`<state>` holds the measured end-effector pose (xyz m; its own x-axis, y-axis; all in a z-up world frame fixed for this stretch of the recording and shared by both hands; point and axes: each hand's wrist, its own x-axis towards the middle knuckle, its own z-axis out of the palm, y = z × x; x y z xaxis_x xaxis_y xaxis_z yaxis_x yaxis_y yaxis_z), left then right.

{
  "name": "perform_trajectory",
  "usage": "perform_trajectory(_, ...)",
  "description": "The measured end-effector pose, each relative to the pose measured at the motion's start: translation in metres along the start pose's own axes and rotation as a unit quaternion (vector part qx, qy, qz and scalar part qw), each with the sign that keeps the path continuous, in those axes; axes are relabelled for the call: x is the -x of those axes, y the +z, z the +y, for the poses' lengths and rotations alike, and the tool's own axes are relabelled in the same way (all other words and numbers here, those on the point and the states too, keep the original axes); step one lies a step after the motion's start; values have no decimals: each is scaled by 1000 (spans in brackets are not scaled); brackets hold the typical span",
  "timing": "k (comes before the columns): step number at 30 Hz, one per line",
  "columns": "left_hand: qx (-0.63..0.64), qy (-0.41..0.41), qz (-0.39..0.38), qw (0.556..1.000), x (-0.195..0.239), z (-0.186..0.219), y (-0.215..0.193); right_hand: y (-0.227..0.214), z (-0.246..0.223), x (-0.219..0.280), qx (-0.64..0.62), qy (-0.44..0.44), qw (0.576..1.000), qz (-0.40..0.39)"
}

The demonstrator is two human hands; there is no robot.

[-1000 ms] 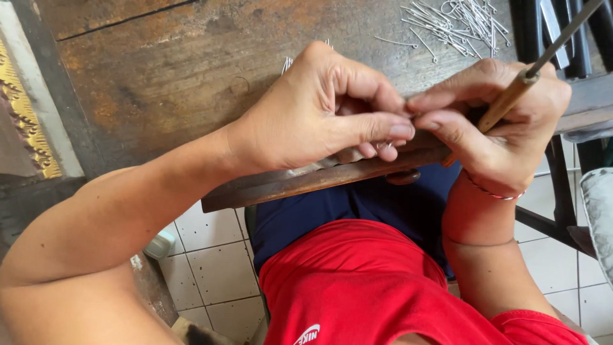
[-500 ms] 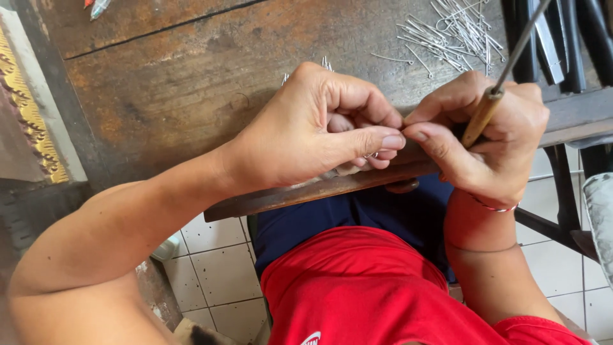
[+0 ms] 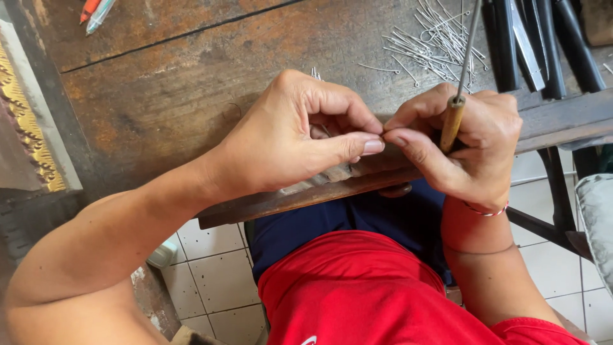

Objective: The person uses a wooden-handled tool to bend small metal wires into looped shapes on a wooden workbench. They repeatedly pick up individual wires, bend them, and place the finished pieces into a growing pile on the table.

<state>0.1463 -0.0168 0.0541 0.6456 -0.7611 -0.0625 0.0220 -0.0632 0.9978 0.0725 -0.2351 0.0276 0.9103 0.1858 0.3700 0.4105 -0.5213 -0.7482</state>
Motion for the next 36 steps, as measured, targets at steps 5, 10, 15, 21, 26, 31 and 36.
perform_trajectory(5, 9, 24, 64, 998, -1, -5, -3, 5, -2, 5, 8, 39, 999, 30)
perform_trajectory(10, 62, 1, 103, 993, -5, -11, -1, 6, -4, 2, -14, 54, 998, 15)
perform_trajectory(15, 50, 22, 103, 993, -5, -12, -3, 7, -5, 2, 7, 48, 999, 8)
perform_trajectory(21, 17, 34, 112, 993, -5, -12, -2, 5, -5, -1, 18, 26, 999, -7)
perform_trajectory(26, 13, 18, 118, 993, -5, -10, -2, 4, -5, 0, 47, -8, 999, -25)
perform_trajectory(31, -29, 89, 144, 985, -5, -7, -8, 11, -6, 1, -136, 25, 990, 27)
perform_trajectory(36, -70, 138, 161, 975, -5, -8, -16, 5, -10, -4, -46, 10, 999, -13)
